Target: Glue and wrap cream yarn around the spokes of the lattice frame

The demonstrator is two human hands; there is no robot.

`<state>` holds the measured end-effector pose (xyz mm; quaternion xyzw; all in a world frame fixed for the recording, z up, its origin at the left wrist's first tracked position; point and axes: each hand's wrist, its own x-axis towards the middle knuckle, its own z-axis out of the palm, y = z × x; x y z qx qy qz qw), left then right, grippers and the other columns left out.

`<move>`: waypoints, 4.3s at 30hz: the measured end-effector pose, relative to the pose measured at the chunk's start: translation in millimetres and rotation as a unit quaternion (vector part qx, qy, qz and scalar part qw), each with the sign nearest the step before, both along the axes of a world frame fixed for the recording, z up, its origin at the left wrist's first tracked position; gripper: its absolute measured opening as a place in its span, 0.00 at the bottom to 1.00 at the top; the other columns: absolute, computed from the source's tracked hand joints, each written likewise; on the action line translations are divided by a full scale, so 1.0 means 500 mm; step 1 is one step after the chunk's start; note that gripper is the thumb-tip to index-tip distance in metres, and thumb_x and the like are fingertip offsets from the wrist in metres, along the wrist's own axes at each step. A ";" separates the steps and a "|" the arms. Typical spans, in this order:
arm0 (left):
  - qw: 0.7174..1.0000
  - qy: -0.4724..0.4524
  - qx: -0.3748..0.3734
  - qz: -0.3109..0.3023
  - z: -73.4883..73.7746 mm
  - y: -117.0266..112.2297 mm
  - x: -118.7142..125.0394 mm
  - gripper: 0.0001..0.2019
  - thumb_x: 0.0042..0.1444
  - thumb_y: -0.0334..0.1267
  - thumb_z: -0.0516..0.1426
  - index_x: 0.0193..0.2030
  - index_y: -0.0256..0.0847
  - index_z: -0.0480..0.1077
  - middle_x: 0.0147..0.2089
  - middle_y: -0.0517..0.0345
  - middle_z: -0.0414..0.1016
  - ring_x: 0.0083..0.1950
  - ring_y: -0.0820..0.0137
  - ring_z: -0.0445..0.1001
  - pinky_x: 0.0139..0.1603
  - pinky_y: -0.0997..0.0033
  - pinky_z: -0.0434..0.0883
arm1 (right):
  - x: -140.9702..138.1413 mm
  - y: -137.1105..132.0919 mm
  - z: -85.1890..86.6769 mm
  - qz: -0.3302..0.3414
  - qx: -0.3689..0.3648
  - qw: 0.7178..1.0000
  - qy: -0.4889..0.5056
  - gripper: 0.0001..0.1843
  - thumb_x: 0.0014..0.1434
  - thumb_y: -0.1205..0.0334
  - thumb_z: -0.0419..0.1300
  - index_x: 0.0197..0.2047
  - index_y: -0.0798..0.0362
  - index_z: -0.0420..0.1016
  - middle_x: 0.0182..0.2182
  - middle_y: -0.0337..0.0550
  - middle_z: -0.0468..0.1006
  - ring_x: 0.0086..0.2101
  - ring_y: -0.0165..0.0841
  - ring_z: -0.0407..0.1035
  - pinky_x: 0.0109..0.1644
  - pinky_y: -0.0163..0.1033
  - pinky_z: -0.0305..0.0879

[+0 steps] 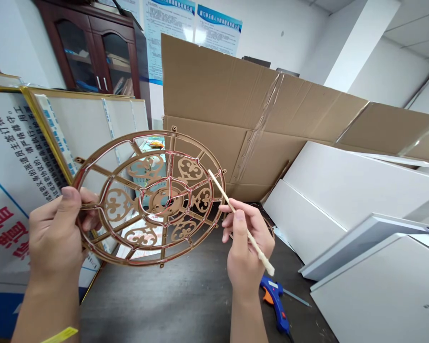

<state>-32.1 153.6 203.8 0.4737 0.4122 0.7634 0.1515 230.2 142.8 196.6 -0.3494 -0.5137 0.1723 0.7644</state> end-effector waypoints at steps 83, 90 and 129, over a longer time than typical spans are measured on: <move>0.994 0.104 -0.039 -0.023 -0.021 -0.003 -0.008 0.21 0.67 0.55 0.57 0.30 0.40 0.72 0.20 0.63 0.58 0.21 0.77 0.57 0.22 0.73 0.54 | 0.009 -0.003 -0.010 -0.009 -0.006 0.991 -0.136 0.11 0.72 0.59 0.57 0.46 0.49 0.82 0.36 0.41 0.83 0.28 0.27 0.69 0.25 0.32 0.65; 0.992 0.113 -0.059 -0.021 -0.021 -0.002 -0.010 0.22 0.66 0.56 0.57 0.30 0.40 0.72 0.19 0.63 0.57 0.22 0.76 0.57 0.22 0.72 0.54 | 0.019 -0.015 -0.007 -0.001 -0.005 0.993 -0.116 0.12 0.71 0.59 0.58 0.43 0.52 0.83 0.31 0.42 0.82 0.27 0.28 0.69 0.24 0.32 0.64; 0.976 0.194 -0.063 -0.071 -0.005 -0.014 0.010 0.22 0.69 0.54 0.54 0.28 0.40 0.69 0.20 0.62 0.57 0.22 0.75 0.57 0.23 0.70 0.55 | 0.006 -0.031 0.008 -0.030 0.109 0.994 0.001 0.11 0.67 0.65 0.58 0.38 0.54 0.83 0.26 0.42 0.79 0.22 0.30 0.69 0.19 0.33 0.59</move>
